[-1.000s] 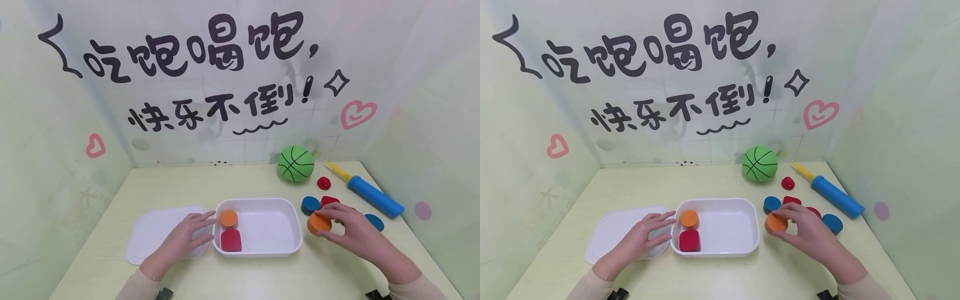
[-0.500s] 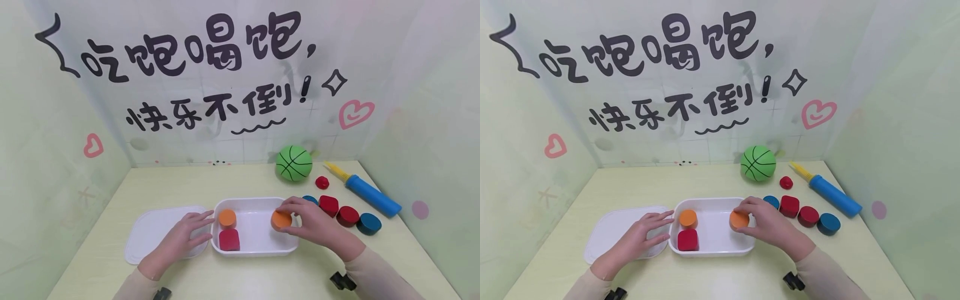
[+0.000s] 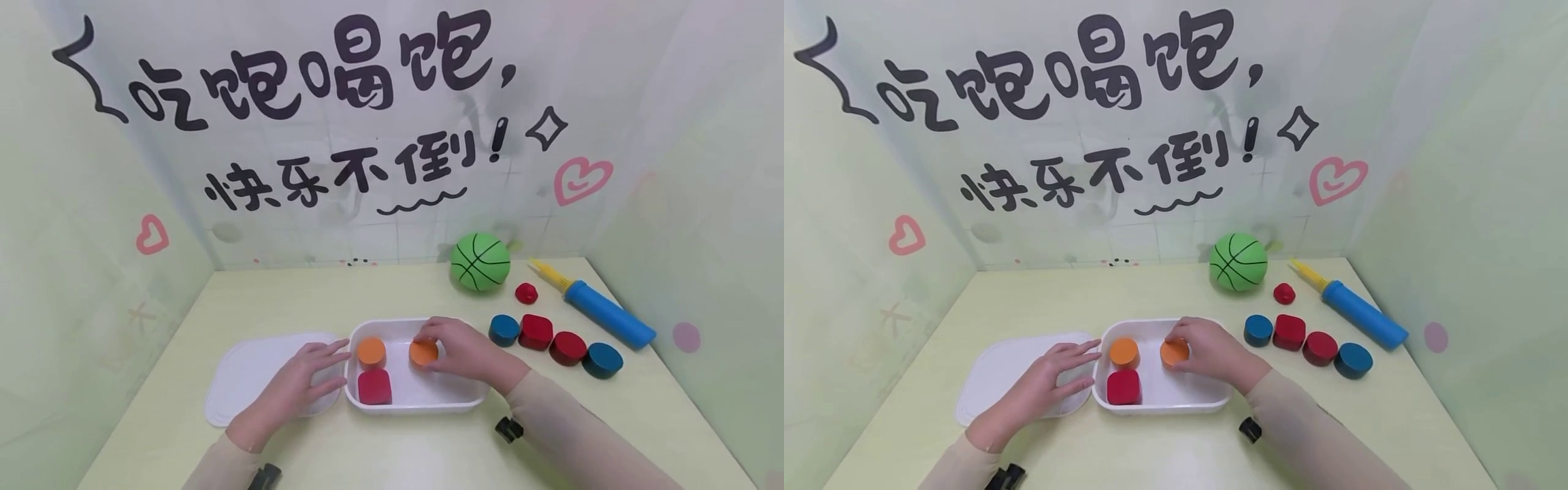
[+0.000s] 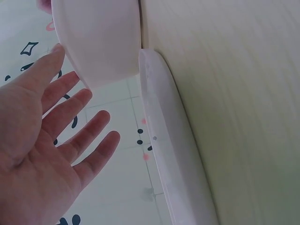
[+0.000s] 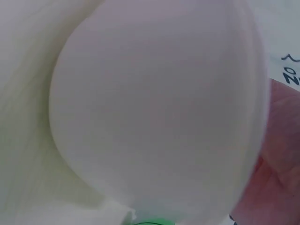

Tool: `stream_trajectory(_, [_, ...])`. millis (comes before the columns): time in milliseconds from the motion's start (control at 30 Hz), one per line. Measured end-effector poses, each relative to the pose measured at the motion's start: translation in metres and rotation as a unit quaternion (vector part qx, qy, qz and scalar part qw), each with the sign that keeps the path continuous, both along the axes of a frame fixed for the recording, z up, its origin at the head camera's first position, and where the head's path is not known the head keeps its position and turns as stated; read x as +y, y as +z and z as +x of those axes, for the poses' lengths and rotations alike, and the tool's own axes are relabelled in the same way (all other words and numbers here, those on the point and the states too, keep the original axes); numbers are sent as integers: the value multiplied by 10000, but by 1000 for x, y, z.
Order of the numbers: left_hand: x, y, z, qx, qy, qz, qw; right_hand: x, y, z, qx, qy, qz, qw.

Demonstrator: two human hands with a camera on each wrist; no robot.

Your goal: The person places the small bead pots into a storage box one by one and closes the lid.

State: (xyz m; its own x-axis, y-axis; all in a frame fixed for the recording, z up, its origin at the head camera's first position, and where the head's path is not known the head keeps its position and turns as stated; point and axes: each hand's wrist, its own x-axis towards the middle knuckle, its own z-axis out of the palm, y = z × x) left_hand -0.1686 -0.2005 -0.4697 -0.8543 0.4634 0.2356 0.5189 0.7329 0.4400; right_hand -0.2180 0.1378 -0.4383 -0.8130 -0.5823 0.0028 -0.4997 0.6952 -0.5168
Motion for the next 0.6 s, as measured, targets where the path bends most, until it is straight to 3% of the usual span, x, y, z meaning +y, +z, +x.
stream_trajectory(367, [-1, 2, 1, -193, 78, 11, 9998, -24, -2, -15, -180, 24, 306, 9994])
stream_trajectory(600, [0, 4, 0, -308, 72, 32, 9995, -32, -4, -19, -203, 64, 240, 9995])
